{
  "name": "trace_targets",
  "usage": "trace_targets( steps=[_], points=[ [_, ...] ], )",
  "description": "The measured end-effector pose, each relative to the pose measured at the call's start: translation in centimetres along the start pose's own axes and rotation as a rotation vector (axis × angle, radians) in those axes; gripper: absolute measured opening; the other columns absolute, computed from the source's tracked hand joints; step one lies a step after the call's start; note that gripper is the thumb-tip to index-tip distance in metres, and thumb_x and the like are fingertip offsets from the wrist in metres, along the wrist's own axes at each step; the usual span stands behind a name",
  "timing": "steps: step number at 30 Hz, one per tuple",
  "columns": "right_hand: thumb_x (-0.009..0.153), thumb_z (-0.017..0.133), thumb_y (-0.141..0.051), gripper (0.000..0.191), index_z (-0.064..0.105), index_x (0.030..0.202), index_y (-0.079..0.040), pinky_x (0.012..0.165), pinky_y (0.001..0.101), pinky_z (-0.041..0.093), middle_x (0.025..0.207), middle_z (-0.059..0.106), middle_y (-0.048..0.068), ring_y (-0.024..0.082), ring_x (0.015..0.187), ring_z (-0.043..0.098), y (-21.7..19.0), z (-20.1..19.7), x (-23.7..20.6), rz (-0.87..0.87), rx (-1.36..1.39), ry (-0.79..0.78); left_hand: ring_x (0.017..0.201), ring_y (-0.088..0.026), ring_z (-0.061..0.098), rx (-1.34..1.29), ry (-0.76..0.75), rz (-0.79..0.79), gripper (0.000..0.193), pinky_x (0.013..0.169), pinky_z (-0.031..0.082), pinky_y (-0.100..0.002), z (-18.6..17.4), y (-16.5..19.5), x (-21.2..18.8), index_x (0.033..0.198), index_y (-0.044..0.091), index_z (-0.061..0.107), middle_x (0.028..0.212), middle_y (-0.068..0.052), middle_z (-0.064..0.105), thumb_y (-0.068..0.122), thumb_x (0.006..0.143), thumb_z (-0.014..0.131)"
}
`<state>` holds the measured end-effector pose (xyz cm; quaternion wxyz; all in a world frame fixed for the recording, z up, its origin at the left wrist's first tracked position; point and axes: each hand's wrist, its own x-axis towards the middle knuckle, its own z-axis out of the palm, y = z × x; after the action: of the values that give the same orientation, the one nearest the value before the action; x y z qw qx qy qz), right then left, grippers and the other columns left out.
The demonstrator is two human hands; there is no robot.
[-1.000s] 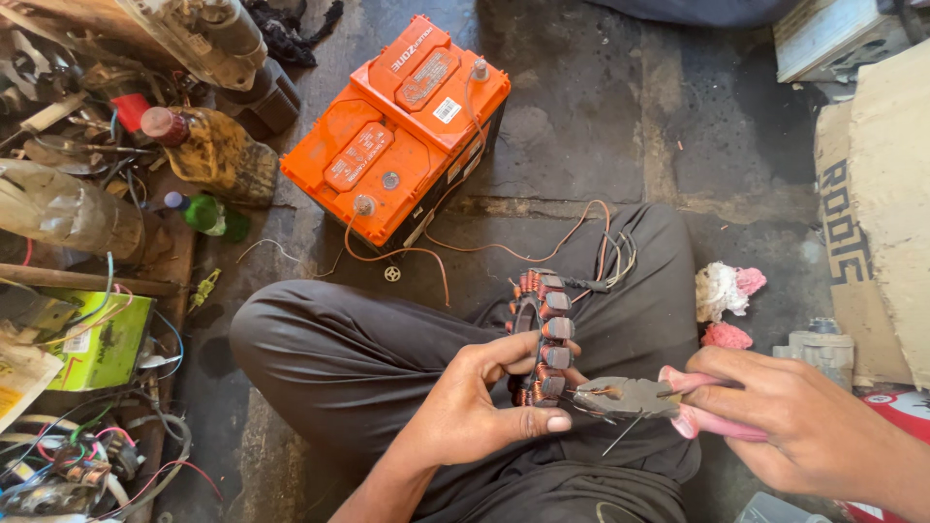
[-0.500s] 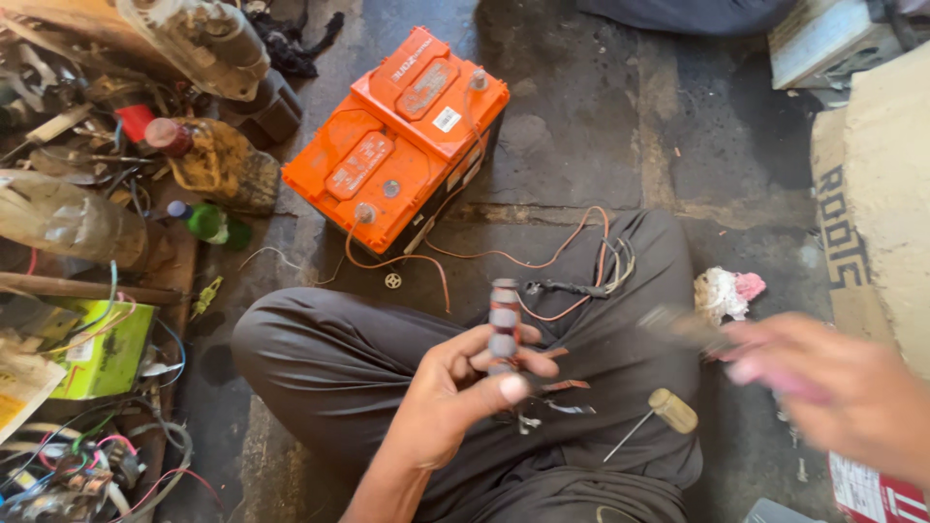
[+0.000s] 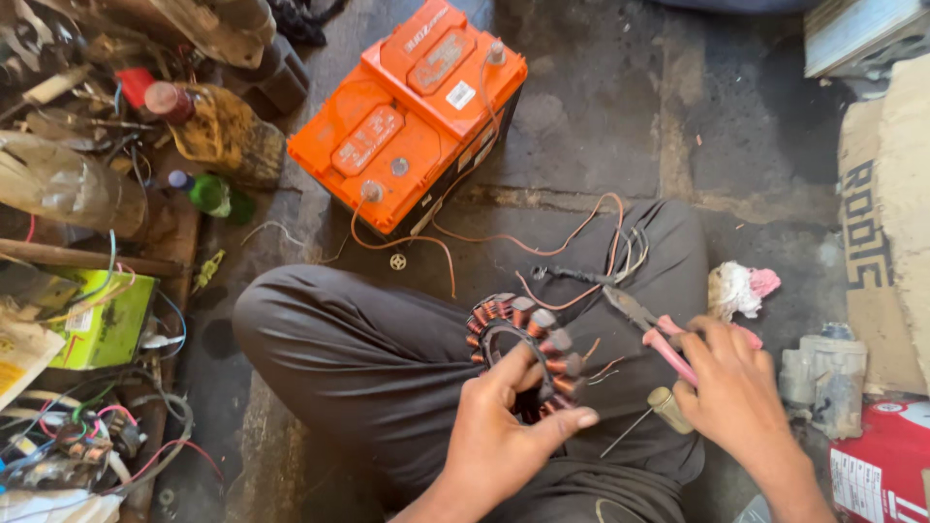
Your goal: The person sits on the workshop floor with a motorcycle stator coil in their lap. They strip insulation from the coil wire ends using pliers, scrape and file the copper wires, and bend and arrange the wire leads by hand.
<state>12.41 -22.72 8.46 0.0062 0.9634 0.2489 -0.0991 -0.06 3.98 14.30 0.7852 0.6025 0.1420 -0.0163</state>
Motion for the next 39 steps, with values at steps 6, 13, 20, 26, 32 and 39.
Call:
trace_targets(
  steps=[6, 13, 20, 26, 32, 39],
  points=[
    [0.076, 0.075, -0.018, 0.039, 0.072, 0.114, -0.008, 0.104, 0.0483, 0.042, 0.129, 0.063, 0.013, 0.036, 0.125, 0.055, -4.3, -4.9, -1.9, -0.113, 0.302, 0.319, 0.075, -0.023, 0.065, 0.383, 0.097, 0.275, 0.044, 0.073, 0.051, -0.033, 1.3, -0.1, -0.5, 0.097, 0.002, 0.063, 0.083, -0.007, 0.071, 0.021, 0.072, 0.094],
    [0.079, 0.077, -0.016, 0.033, 0.069, 0.109, -0.003, 0.102, 0.0388, 0.050, 0.119, 0.066, 0.011, 0.028, 0.114, 0.063, -10.1, -6.7, -4.3, -0.226, 0.718, 0.557, 0.078, -0.030, 0.064, 0.515, 0.151, 0.400, 0.048, 0.073, 0.048, -0.036, 2.9, -1.3, -0.6, 0.106, 0.002, 0.062, 0.085, -0.009, 0.068, 0.021, 0.073, 0.091],
    [0.101, 0.060, -0.017, 0.020, 0.068, 0.114, -0.004, 0.111, 0.0367, 0.046, 0.124, 0.065, 0.011, 0.026, 0.120, 0.062, -6.5, -6.3, -4.2, -0.039, 0.947, 0.533, 0.103, -0.011, 0.067, -0.314, -0.108, -0.019, 0.060, 0.093, 0.053, -0.026, 1.0, -2.2, 0.6, 0.135, -0.003, 0.057, 0.113, -0.008, 0.074, 0.017, 0.086, 0.083],
    [0.084, 0.073, -0.026, 0.044, 0.070, 0.124, -0.008, 0.101, 0.0485, 0.043, 0.127, 0.064, 0.014, 0.037, 0.120, 0.054, -2.0, -2.6, -1.3, 0.111, 0.268, 0.217, 0.099, -0.013, 0.066, -0.593, -0.200, -0.169, 0.062, 0.086, 0.053, -0.029, 0.3, -2.8, 1.0, 0.144, -0.003, 0.052, 0.118, -0.010, 0.072, 0.018, 0.091, 0.076],
    [0.078, 0.077, -0.026, 0.044, 0.069, 0.118, -0.008, 0.102, 0.0497, 0.042, 0.131, 0.063, 0.016, 0.036, 0.124, 0.054, -2.8, -1.7, -3.0, 0.059, 0.194, 0.242, 0.096, -0.014, 0.067, -0.645, -0.151, -0.204, 0.051, 0.081, 0.052, -0.028, 0.4, -4.4, 1.8, 0.137, -0.003, 0.058, 0.113, -0.010, 0.073, 0.024, 0.096, 0.071],
    [0.079, 0.079, -0.018, 0.036, 0.072, 0.111, -0.003, 0.084, 0.0303, 0.055, 0.101, 0.076, 0.007, 0.017, 0.092, 0.069, -4.4, -2.7, -3.3, -0.032, 1.062, -0.051, 0.087, -0.010, 0.062, -0.619, -0.163, -0.323, 0.042, 0.072, 0.049, -0.025, 0.5, -7.8, 2.2, 0.131, 0.000, 0.060, 0.106, -0.009, 0.073, 0.022, 0.096, 0.071]
  ],
)
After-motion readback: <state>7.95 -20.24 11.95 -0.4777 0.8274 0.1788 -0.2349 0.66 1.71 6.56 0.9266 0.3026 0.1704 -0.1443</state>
